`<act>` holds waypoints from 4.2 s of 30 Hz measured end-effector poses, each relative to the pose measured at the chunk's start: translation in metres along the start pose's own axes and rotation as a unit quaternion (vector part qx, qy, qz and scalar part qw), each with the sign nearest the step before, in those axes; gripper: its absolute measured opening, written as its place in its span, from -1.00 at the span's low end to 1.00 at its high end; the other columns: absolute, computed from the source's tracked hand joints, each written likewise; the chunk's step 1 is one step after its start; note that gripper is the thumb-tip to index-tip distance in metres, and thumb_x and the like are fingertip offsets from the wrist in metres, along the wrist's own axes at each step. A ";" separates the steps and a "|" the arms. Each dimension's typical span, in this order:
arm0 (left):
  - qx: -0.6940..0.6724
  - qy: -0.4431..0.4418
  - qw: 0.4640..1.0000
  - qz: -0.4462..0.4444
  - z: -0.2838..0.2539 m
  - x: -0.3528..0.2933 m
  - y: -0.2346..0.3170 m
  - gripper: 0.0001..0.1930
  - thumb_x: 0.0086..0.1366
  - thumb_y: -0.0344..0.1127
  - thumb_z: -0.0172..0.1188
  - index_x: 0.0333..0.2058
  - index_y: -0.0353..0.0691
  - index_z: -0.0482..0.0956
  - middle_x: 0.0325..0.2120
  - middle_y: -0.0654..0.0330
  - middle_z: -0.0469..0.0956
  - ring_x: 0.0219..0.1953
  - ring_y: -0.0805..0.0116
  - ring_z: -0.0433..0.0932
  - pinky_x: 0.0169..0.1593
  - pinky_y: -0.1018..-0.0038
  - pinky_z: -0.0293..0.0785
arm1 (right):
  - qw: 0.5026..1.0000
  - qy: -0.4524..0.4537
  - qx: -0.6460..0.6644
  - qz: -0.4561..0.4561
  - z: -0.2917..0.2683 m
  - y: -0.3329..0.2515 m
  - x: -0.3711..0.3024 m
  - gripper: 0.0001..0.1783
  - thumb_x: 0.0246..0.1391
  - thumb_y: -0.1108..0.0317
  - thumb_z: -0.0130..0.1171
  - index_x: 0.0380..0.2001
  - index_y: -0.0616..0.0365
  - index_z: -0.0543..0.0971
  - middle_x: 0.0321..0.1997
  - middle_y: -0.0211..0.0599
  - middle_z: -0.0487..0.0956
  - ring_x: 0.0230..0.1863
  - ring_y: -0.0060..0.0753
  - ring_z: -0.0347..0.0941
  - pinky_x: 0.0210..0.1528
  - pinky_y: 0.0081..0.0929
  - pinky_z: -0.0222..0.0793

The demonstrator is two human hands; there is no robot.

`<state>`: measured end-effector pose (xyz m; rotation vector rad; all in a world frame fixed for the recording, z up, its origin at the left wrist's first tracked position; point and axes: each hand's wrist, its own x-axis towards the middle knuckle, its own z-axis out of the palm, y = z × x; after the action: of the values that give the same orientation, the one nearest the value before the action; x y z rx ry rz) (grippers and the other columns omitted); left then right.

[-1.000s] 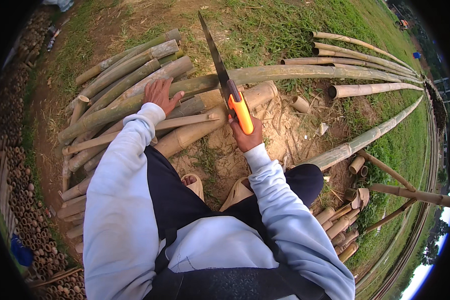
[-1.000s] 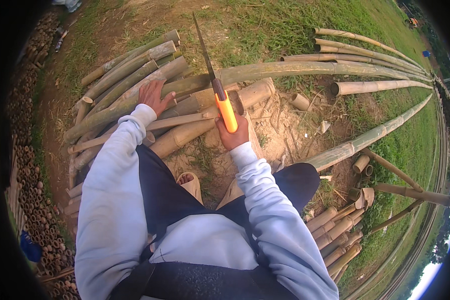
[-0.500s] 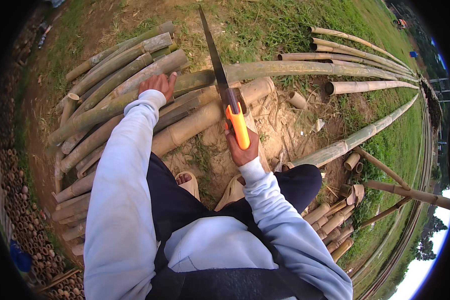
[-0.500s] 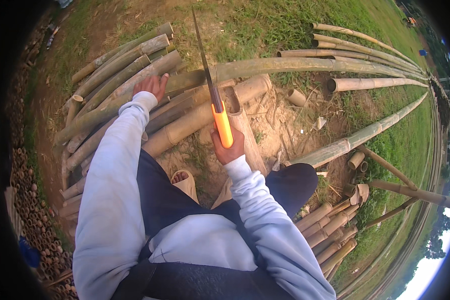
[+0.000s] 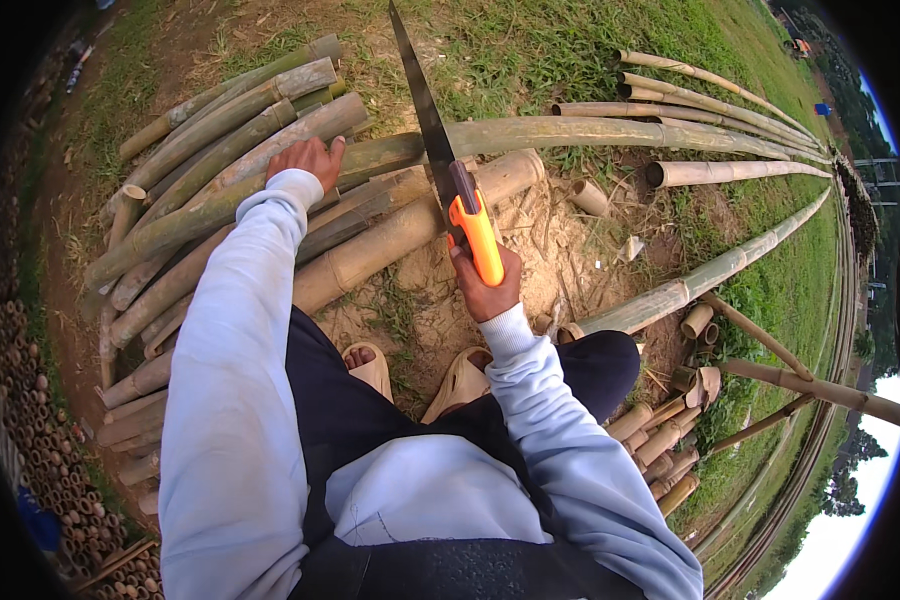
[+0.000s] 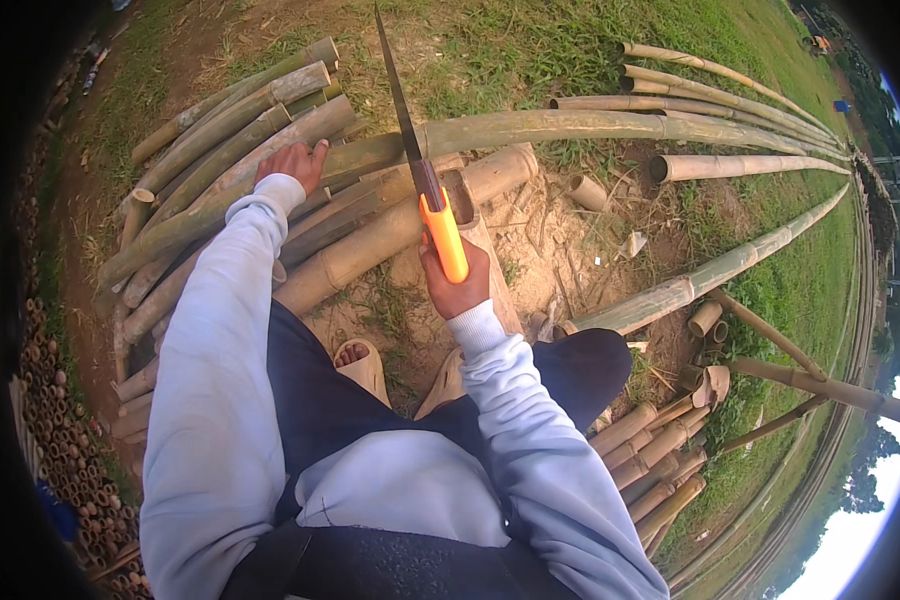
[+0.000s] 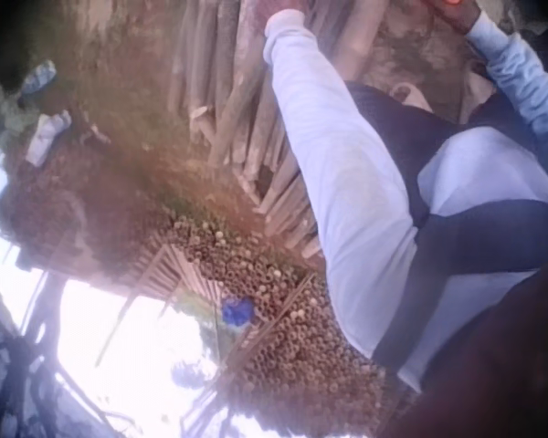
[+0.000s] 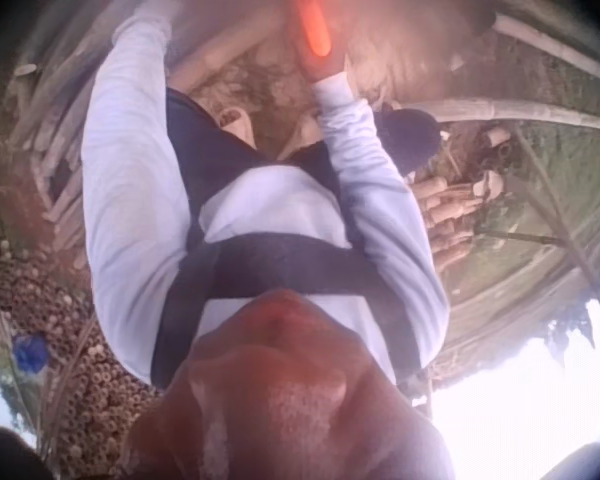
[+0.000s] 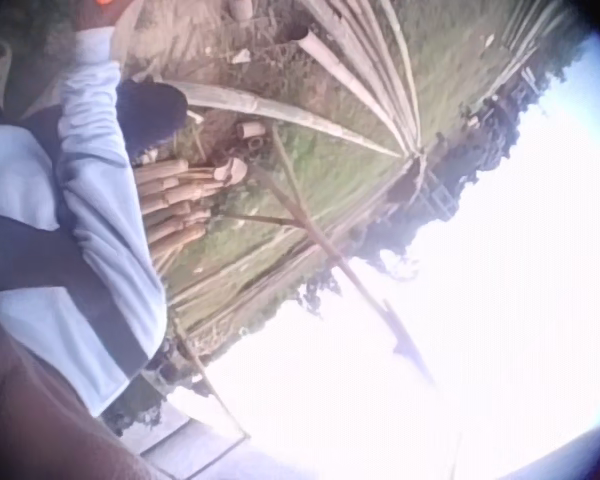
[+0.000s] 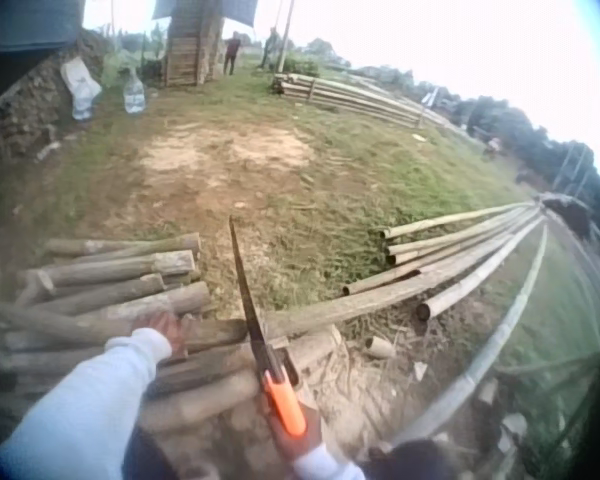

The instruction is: The person sits on the ground and uses a hand saw to cut long bamboo poles into shorter sections. They repeatedly position each pole, saw through it, and set the cut piece aside.

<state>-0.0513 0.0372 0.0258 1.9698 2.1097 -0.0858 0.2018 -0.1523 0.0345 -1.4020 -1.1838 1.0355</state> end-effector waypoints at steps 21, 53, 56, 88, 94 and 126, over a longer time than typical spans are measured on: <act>-0.001 0.016 1.000 0.006 0.017 -0.004 -0.013 -0.31 0.47 0.22 -0.20 -0.16 -0.31 0.70 -0.13 -0.19 0.66 0.00 -0.17 0.62 0.16 0.02 0.45 | 0.996 -0.006 -0.032 0.081 -0.031 0.004 -0.106 -0.83 0.18 0.48 0.26 -0.19 0.35 0.61 -0.55 -0.37 0.51 -0.48 -0.59 0.42 -0.38 -0.51 0.39; 0.010 0.034 0.999 0.035 -0.003 0.014 -0.011 -0.35 0.47 0.17 -0.21 -0.20 -0.30 0.69 -0.18 -0.20 0.67 -0.04 -0.19 0.62 0.13 0.01 0.46 | 0.999 -0.006 -0.023 0.031 -0.021 -0.010 -0.066 -0.86 0.17 0.46 0.28 -0.31 0.35 0.58 -0.57 -0.32 0.50 -0.51 -0.61 0.37 -0.40 -0.51 0.35; 0.000 0.026 1.000 0.015 0.013 0.003 -0.020 -0.36 0.47 0.17 -0.20 -0.17 -0.30 0.68 -0.14 -0.21 0.66 -0.02 -0.19 0.62 0.14 0.00 0.46 | 0.994 -0.028 -0.097 0.030 -0.062 -0.019 -0.166 -0.79 0.15 0.51 0.26 -0.14 0.34 0.61 -0.53 -0.29 0.56 -0.53 -0.54 0.45 -0.39 -0.51 0.41; -0.005 -0.003 1.000 0.005 0.010 0.001 -0.015 -0.36 0.46 0.17 -0.18 -0.17 -0.30 0.70 -0.12 -0.19 0.66 -0.01 -0.18 0.62 0.17 0.01 0.45 | 0.994 -0.029 -0.088 0.065 -0.038 -0.009 -0.115 -0.88 0.15 0.51 0.25 -0.24 0.34 0.62 -0.56 -0.31 0.54 -0.53 -0.54 0.43 -0.42 -0.47 0.39; -0.015 -0.008 1.000 -0.013 0.003 -0.001 -0.001 -0.38 0.46 0.15 -0.18 -0.17 -0.29 0.70 -0.11 -0.19 0.65 0.02 -0.17 0.60 0.17 0.01 0.45 | 0.996 -0.009 -0.094 0.000 -0.045 0.001 -0.126 -0.91 0.13 0.54 0.26 -0.30 0.35 0.61 -0.61 -0.31 0.51 -0.58 -0.56 0.40 -0.47 -0.49 0.35; -0.049 0.004 0.999 -0.002 -0.001 -0.013 -0.006 -0.41 0.43 0.17 -0.11 -0.14 -0.24 0.71 -0.09 -0.10 0.67 0.06 -0.08 0.60 0.19 0.09 0.43 | 0.996 0.020 -0.077 0.035 -0.050 0.005 -0.162 -0.70 0.15 0.31 0.38 -0.12 0.27 0.66 -0.35 -0.13 0.67 -0.27 -0.37 0.66 -0.19 -0.36 0.53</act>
<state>-0.0565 0.0244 0.0293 1.9136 2.0812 0.0253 0.2259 -0.3198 0.0384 -1.5878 -1.2135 0.9765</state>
